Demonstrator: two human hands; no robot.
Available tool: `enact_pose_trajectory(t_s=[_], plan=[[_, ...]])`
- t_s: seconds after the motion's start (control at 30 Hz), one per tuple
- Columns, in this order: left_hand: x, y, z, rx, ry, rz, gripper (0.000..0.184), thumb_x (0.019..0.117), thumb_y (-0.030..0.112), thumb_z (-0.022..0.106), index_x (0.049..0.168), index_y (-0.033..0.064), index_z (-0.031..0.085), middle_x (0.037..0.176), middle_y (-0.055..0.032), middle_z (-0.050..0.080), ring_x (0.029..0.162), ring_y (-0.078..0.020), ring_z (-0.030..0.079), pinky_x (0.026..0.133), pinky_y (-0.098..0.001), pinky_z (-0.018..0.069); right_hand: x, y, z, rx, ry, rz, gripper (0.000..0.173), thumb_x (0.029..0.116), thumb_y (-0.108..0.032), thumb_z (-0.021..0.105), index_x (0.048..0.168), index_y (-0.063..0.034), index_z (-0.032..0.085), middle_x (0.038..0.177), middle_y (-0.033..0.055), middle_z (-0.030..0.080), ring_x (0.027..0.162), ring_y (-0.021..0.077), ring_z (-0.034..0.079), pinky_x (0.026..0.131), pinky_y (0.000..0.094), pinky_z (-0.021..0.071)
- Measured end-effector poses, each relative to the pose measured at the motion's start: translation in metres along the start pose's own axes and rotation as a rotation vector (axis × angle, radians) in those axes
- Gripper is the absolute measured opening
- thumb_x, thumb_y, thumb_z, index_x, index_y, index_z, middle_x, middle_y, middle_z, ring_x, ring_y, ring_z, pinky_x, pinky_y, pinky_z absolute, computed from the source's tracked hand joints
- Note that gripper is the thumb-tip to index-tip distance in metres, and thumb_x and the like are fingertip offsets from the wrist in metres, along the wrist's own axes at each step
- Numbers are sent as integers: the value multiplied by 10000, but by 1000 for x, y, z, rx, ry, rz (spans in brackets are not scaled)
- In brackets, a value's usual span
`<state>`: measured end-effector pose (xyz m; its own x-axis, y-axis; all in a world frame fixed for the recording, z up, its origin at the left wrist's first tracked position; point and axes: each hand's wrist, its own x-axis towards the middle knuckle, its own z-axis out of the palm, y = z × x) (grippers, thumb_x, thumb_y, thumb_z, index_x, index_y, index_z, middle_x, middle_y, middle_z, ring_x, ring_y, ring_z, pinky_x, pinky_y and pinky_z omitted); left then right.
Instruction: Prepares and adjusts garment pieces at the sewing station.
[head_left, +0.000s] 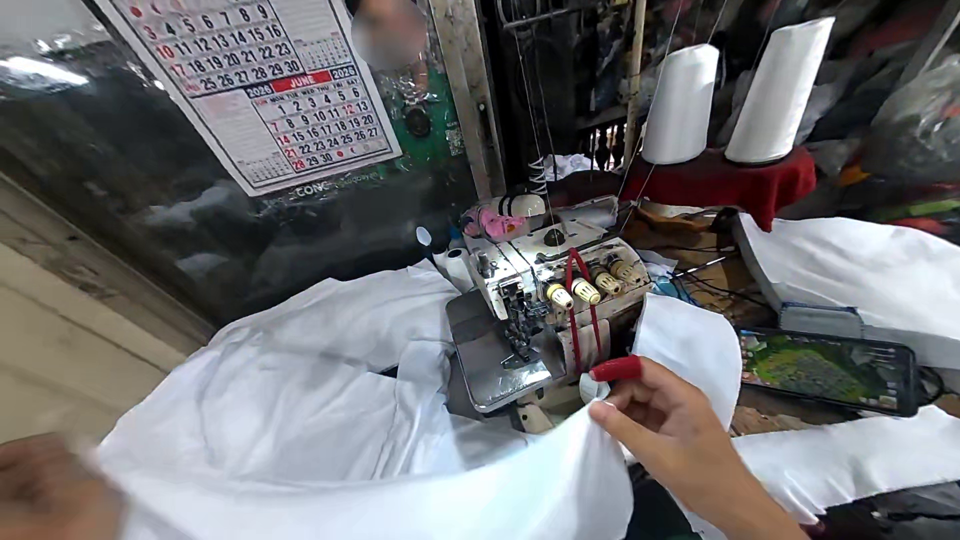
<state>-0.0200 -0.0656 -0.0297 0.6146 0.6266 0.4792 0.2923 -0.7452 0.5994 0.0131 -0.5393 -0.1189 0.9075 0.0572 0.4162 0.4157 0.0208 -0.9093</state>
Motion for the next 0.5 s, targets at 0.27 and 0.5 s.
enact_pose_trajectory(t_s=[0.27,0.5], plan=[[-130,118,113,-358,-569,830,357,1069,355,488,1229,145,729,1173,-13,724,1129,-168,658,984,-477,515,-2,1,13,32,-11,26,320,938,-146,750,1235,-55,677,933,84,766,789,209,746,710,324,648],[-174,163,129,-663,-547,859,103,983,259,687,1011,238,784,1049,106,741,1022,-68,678,956,-401,525,-6,-9,-3,103,-71,46,278,1016,-152,629,1277,-63,668,903,102,740,750,204,711,690,316,618]])
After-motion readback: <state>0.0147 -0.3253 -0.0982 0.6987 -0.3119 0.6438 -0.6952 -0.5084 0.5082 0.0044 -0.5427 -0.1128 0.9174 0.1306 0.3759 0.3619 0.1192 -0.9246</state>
